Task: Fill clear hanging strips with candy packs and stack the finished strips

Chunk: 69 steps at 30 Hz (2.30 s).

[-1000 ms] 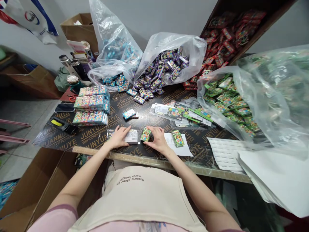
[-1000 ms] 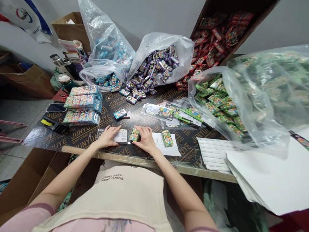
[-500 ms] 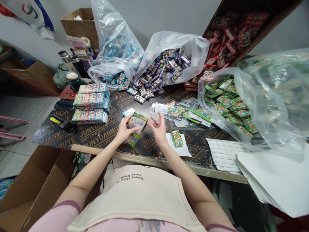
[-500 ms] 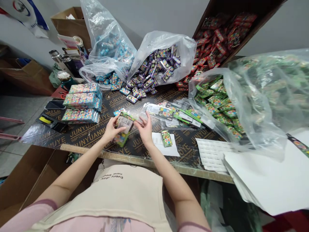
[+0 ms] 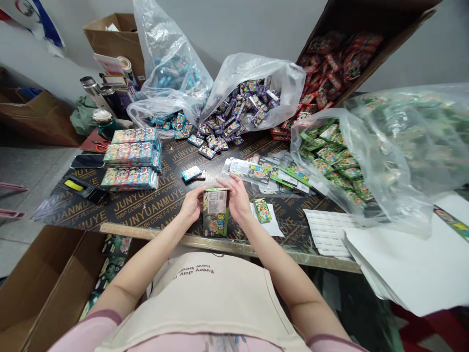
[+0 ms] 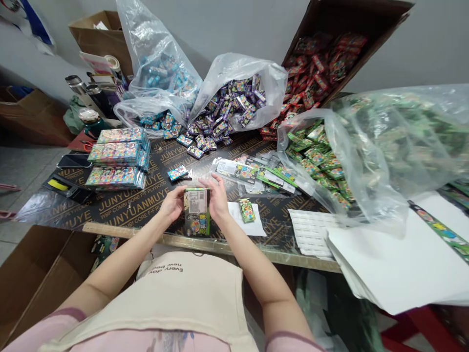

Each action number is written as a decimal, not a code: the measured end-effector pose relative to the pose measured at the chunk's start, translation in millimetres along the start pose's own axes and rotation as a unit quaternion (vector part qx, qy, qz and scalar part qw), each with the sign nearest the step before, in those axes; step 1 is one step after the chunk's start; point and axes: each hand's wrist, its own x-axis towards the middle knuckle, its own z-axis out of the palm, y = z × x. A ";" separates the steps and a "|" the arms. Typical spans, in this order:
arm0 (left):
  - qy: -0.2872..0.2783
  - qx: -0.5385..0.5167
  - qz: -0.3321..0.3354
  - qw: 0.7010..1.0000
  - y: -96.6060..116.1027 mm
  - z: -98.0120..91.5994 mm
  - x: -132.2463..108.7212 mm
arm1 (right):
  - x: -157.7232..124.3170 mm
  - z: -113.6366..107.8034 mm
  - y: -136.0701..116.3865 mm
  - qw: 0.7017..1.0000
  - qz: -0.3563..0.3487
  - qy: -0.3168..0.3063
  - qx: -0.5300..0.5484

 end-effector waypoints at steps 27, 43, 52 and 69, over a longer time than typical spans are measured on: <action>-0.189 0.457 0.321 0.808 41.3 9.4 -0.5 | -9.0 -41.2 -13.2 0.957 -0.135 -0.061 -0.250; -0.216 0.519 0.387 0.731 25.3 20.2 -2.9 | -2.3 -172.0 -10.6 0.692 -0.182 0.080 -0.694; -0.137 0.658 0.298 0.678 5.5 -4.7 69.3 | -8.4 -233.0 -31.4 0.645 -0.179 0.228 -0.707; -0.262 0.628 0.282 0.676 -105.1 81.6 27.5 | -29.4 -215.0 -20.9 0.938 -0.129 -0.004 -0.320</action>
